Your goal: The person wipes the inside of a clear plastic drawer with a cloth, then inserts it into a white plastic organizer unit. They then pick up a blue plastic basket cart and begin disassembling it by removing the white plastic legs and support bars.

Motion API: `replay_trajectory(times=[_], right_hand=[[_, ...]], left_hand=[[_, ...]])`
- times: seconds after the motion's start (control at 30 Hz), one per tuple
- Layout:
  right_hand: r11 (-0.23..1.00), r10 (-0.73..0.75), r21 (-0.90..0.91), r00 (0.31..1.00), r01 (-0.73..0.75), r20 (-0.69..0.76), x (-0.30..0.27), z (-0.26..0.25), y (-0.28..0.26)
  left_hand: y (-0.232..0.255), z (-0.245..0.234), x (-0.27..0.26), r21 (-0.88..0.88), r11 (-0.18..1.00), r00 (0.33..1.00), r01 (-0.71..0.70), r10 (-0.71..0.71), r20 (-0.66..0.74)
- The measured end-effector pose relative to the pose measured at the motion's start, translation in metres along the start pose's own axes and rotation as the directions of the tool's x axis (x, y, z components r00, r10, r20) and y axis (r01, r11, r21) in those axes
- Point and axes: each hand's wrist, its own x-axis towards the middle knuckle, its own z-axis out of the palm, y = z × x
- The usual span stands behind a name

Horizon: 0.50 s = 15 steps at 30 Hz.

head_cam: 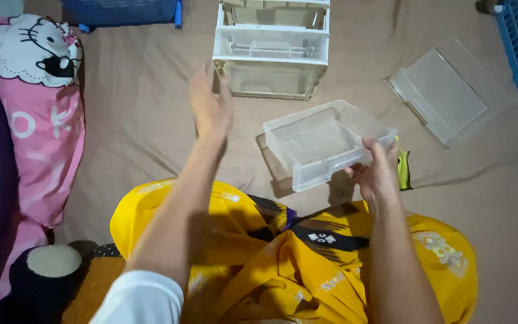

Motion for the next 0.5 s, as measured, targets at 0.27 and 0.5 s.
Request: replay_trajectory(times=[0.27,0.5], right_hand=[[0.995,-0.04,0.093,0.999,0.039,0.006,0.004,0.002,-0.008],[0.989,-0.105,0.102,0.994,0.109,-0.038,0.009,-0.014,-0.011]], left_hand=[[-0.093,0.056,0.103,0.047,0.996,0.972,0.073,-0.082,0.218],[-0.072,0.032,0.077,-0.339,0.754,0.791,0.562,-0.371,0.486]])
